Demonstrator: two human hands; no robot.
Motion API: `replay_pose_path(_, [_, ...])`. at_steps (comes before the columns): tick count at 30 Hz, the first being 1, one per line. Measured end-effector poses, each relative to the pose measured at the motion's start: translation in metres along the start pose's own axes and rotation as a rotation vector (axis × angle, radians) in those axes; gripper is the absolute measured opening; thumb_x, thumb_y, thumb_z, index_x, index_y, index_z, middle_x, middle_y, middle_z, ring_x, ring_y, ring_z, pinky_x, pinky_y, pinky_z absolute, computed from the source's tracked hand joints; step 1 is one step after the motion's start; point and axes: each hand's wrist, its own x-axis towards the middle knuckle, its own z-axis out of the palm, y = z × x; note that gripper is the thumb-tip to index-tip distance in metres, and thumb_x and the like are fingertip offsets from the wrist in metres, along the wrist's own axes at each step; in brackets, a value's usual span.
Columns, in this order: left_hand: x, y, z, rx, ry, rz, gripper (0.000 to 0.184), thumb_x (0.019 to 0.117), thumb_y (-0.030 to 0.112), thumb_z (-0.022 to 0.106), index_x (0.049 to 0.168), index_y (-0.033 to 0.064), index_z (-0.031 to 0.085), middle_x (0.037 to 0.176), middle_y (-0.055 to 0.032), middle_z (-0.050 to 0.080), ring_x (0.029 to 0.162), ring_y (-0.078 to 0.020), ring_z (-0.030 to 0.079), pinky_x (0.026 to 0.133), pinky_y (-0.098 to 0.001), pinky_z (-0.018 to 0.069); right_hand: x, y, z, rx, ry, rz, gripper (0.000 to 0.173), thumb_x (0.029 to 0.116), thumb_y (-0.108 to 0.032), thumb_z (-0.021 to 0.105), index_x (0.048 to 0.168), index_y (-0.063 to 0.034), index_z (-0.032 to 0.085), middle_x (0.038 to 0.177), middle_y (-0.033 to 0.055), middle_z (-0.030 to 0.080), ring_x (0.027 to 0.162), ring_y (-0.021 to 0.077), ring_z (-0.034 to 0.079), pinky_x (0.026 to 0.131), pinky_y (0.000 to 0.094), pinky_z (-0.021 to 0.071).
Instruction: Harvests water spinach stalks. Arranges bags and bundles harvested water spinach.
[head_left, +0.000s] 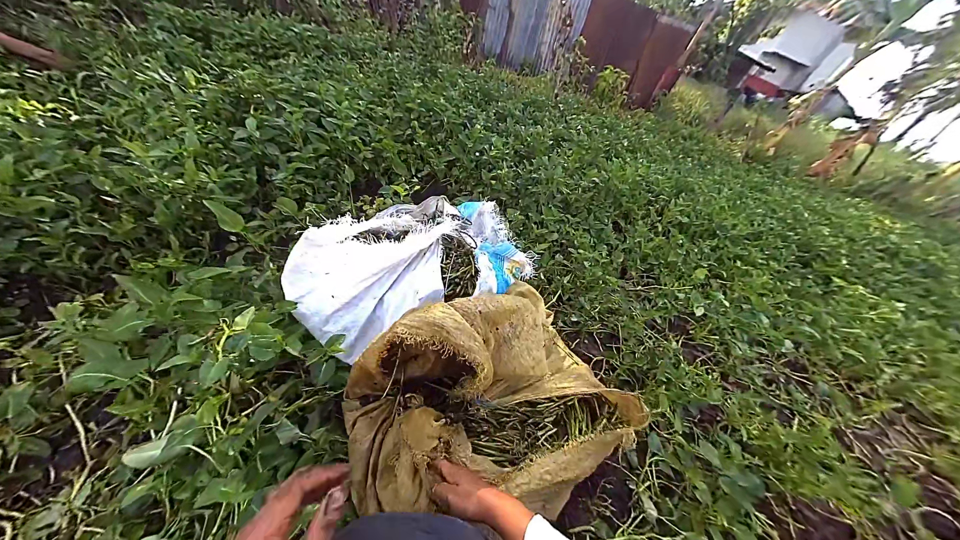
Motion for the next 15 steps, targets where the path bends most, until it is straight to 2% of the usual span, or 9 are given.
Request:
replay_pose_path(3, [0.115, 0.061, 0.116, -0.009, -0.386, 0.012, 0.031, 0.1028, 0.030, 0.055, 0.115, 0.0066, 0.071, 0.107, -0.0050, 0.072, 0.096, -0.0122, 0.070, 0.088, -0.0340, 0.0600, -0.027, 0.009, -0.034, 0.102, -0.124, -0.050, 0.048, 0.1066, -0.022, 0.053, 0.148, 0.0010, 0.047, 0.137, 0.0265, 0.060, 0.127, 0.0365, 0.059, 0.110, 0.0562, 0.0442])
replay_pose_path(6, [0.169, 0.070, 0.219, 0.135, -0.976, -0.097, 0.029, 0.1052, 0.022, 0.052, 0.120, 0.0034, 0.069, 0.114, -0.0149, 0.070, 0.107, -0.0259, 0.068, 0.099, -0.0472, 0.0522, -0.065, 0.048, -0.104, 0.492, -0.104, 0.061, 0.034, 0.1078, -0.016, 0.048, 0.136, -0.0014, 0.058, 0.120, 0.0126, 0.070, 0.107, 0.0223, 0.070, 0.095, 0.0447, 0.0570])
replay_pose_path(8, [0.170, 0.061, 0.271, 0.236, -1.229, -0.154, 0.030, 0.1050, 0.017, 0.050, 0.121, 0.0003, 0.069, 0.120, -0.0212, 0.068, 0.116, -0.0352, 0.064, 0.104, -0.0566, 0.0471, -0.078, 0.087, -0.163, 0.426, 0.106, 0.158, 0.029, 0.1083, -0.020, 0.047, 0.123, -0.0013, 0.063, 0.103, 0.0092, 0.073, 0.090, 0.0194, 0.072, 0.082, 0.0421, 0.0607])
replay_pose_path(9, [0.164, 0.053, 0.291, 0.256, -1.317, -0.183, 0.030, 0.1050, 0.016, 0.050, 0.120, -0.0009, 0.069, 0.121, -0.0230, 0.068, 0.118, -0.0374, 0.063, 0.104, -0.0586, 0.0462, -0.076, 0.106, -0.192, 0.275, 0.183, 0.201, 0.030, 0.1080, -0.020, 0.047, 0.122, -0.0002, 0.066, 0.106, 0.0129, 0.072, 0.092, 0.0226, 0.071, 0.083, 0.0451, 0.0593])
replay_pose_path(10, [0.160, 0.041, 0.308, 0.281, -1.398, -0.220, 0.031, 0.1056, 0.016, 0.049, 0.123, -0.0007, 0.068, 0.124, -0.0237, 0.066, 0.120, -0.0384, 0.062, 0.105, -0.0597, 0.0451, -0.072, 0.117, -0.220, 0.106, 0.218, 0.228, 0.033, 0.1070, -0.014, 0.046, 0.131, -0.0017, 0.064, 0.121, 0.0171, 0.070, 0.106, 0.0280, 0.070, 0.093, 0.0505, 0.0564])
replay_pose_path(11, [0.157, 0.028, 0.321, 0.324, -1.457, -0.264, 0.032, 0.1058, 0.017, 0.049, 0.128, 0.0005, 0.066, 0.128, -0.0242, 0.065, 0.123, -0.0396, 0.061, 0.105, -0.0614, 0.0447, -0.069, 0.116, -0.246, -0.042, 0.248, 0.227, 0.041, 0.1049, -0.008, 0.046, 0.144, -0.0050, 0.056, 0.141, 0.0186, 0.061, 0.125, 0.0311, 0.063, 0.105, 0.0530, 0.0506])
replay_pose_path(12, [0.159, 0.015, 0.332, 0.390, -1.473, -0.312, 0.035, 0.1045, 0.016, 0.051, 0.133, 0.0015, 0.063, 0.132, -0.0252, 0.063, 0.125, -0.0415, 0.059, 0.104, -0.0634, 0.0444, -0.065, 0.108, -0.270, -0.160, 0.274, 0.207, 0.052, 0.1040, -0.006, 0.046, 0.156, -0.0055, 0.042, 0.158, 0.0197, 0.044, 0.143, 0.0324, 0.047, 0.118, 0.0519, 0.0385])
replay_pose_path(13, [0.165, 0.004, 0.340, 0.479, -1.444, -0.356, 0.040, 0.1026, 0.016, 0.054, 0.141, 0.0027, 0.057, 0.137, -0.0259, 0.060, 0.128, -0.0433, 0.057, 0.105, -0.0649, 0.0443, -0.059, 0.099, -0.290, -0.229, 0.318, 0.180, 0.061, 0.1037, -0.006, 0.046, 0.162, -0.0039, 0.029, 0.166, 0.0217, 0.029, 0.153, 0.0340, 0.033, 0.125, 0.0512, 0.0289])
replay_pose_path(15, [0.189, -0.006, 0.347, 0.615, -1.284, -0.386, 0.056, 0.1006, 0.014, 0.058, 0.153, 0.0022, 0.042, 0.147, -0.0281, 0.050, 0.136, -0.0460, 0.050, 0.110, -0.0641, 0.0417, -0.047, 0.086, -0.316, -0.238, 0.467, 0.101, 0.063, 0.1039, -0.007, 0.046, 0.163, -0.0027, 0.024, 0.169, 0.0229, 0.022, 0.155, 0.0353, 0.027, 0.126, 0.0507, 0.0258])
